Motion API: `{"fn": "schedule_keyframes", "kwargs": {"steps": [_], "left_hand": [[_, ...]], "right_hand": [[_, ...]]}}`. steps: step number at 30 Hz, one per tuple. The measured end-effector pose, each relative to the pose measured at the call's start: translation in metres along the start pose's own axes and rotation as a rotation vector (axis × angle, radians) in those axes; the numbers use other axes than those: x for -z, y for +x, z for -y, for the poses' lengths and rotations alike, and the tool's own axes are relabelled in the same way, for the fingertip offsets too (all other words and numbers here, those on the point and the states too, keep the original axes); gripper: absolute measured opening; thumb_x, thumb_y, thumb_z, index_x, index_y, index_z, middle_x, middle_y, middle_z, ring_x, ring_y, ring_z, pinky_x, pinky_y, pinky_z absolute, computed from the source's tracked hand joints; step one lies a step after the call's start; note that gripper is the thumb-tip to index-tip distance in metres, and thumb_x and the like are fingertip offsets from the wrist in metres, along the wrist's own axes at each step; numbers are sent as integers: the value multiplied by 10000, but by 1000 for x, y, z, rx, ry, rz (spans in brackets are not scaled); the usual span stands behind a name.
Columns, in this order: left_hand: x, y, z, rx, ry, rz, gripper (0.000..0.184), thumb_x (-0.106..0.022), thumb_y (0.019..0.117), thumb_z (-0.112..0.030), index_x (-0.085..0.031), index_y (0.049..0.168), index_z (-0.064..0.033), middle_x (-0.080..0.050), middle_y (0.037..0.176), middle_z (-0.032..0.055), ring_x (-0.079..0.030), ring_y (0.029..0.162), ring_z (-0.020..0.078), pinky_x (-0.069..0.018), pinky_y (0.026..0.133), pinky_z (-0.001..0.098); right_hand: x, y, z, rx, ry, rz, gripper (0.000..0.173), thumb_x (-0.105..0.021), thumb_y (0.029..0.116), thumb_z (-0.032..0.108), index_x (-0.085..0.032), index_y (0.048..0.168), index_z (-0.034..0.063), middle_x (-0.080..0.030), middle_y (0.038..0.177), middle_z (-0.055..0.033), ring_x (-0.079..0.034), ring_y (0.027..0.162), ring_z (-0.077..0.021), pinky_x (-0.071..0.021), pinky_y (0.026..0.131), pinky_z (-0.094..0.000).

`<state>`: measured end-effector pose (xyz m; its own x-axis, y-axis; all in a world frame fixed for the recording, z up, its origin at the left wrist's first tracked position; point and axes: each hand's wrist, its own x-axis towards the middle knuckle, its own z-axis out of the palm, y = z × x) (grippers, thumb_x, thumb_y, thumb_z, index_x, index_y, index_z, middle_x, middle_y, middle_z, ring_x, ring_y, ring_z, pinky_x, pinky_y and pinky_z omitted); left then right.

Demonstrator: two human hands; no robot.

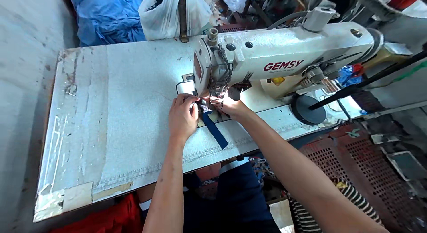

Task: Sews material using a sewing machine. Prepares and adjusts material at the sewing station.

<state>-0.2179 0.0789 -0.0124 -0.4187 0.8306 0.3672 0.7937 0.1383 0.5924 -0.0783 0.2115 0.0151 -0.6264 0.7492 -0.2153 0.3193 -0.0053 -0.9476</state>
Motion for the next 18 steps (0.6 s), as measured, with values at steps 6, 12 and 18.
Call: {"fn": "schedule_keyframes", "kwargs": {"steps": [6, 12, 18], "left_hand": [[-4, 1, 0, 3, 74, 12, 233, -583, 999, -147, -740, 1172, -135, -634, 1286, 93, -604, 1164, 300, -516, 958, 484], [-4, 3, 0, 10, 106, 41, 247, -582, 988, -138, -745, 1173, -146, -623, 1308, 89, -597, 1170, 303, -514, 955, 483], [-3, 3, -1, 10, 123, 39, 245, -597, 973, -132, -749, 1164, -155, -626, 1292, 84, -599, 1161, 293, -518, 947, 477]], "right_hand": [[-3, -1, -4, 37, 89, -57, 233, -775, 917, 193, -682, 1097, 78, -715, 935, -22, -675, 861, -68, -569, 780, -275], [-5, -4, 6, 61, -72, -29, 192, -760, 913, 143, -693, 1079, 74, -709, 969, -14, -657, 925, -43, -544, 860, -271], [-5, 12, -5, 161, -158, 29, 168, -700, 971, 161, -701, 1086, 39, -716, 990, -55, -666, 940, -61, -551, 880, -276]]}}
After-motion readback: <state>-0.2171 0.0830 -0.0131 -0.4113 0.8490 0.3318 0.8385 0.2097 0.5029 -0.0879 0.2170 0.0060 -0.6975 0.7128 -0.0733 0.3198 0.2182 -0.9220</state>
